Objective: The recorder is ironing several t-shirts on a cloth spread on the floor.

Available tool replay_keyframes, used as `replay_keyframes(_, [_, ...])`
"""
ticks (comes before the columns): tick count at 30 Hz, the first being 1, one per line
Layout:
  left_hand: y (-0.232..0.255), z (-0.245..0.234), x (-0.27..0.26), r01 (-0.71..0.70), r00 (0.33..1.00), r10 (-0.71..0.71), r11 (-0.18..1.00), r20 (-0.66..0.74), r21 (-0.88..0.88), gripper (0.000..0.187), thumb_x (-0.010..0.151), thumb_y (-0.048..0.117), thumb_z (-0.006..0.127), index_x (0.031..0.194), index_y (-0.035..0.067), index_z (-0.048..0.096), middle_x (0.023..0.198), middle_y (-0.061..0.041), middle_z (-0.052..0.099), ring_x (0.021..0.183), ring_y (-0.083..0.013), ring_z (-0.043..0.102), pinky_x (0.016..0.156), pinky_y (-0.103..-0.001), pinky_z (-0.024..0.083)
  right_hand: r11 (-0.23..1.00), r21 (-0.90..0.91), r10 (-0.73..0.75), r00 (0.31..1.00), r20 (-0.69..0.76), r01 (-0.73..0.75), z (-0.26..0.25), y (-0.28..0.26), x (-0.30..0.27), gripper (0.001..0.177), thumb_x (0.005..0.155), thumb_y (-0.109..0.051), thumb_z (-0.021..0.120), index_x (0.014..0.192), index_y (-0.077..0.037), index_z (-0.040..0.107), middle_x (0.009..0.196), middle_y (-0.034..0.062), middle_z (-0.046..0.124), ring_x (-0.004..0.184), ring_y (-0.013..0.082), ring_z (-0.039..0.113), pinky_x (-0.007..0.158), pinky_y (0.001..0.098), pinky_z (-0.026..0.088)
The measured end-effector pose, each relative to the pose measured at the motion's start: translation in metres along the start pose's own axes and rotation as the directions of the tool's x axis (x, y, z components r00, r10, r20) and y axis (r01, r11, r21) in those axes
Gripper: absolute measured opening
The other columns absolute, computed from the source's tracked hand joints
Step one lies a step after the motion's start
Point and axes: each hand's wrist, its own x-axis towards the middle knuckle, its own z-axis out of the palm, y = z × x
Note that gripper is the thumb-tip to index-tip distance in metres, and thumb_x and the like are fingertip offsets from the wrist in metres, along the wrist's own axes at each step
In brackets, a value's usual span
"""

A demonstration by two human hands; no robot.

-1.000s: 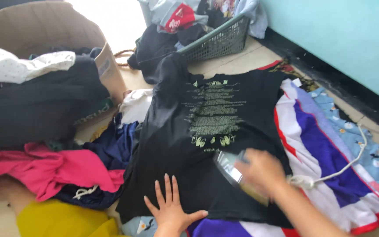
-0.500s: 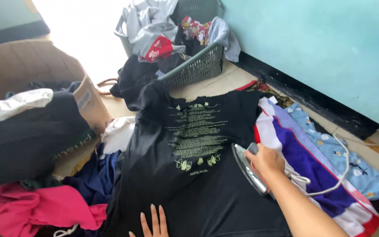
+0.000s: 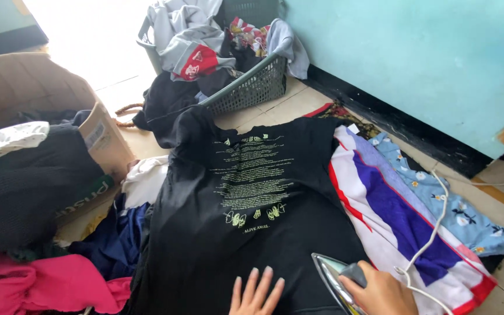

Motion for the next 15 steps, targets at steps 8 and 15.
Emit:
replay_keyframes(8, [0.006, 0.013, -0.01, -0.058, 0.952, 0.105, 0.984, 0.286, -0.169, 0.055, 0.085, 0.041, 0.06, 0.137, 0.026, 0.065, 0.145, -0.013, 0.059, 0.131, -0.048, 0.053, 0.089, -0.088, 0.032, 1.0, 0.019, -0.017, 0.958, -0.286, 0.023, -0.023, -0.005, 0.055, 0.059, 0.076, -0.069, 0.066, 0.11, -0.021, 0.073, 0.097, 0.0184, 0.076, 0.097, 0.0414, 0.074, 0.08, 0.0516, 0.059])
replay_keyframes(15, [-0.042, 0.086, -0.028, 0.115, 0.993, -0.111, 0.95, 0.032, -0.29, 0.023, 0.084, 0.033, 0.066, 0.103, 0.02, 0.073, 0.102, -0.006, 0.07, 0.096, -0.0313, 0.071, 0.069, -0.062, 0.055, 0.745, 0.667, -0.212, 0.952, 0.221, 0.011, -0.01, 0.071, 0.152, 0.034, 0.082, -0.031, 0.078, 0.103, -0.005, 0.074, 0.069, 0.0056, 0.063, 0.061, 0.0191, 0.059, 0.059, 0.0357, 0.046])
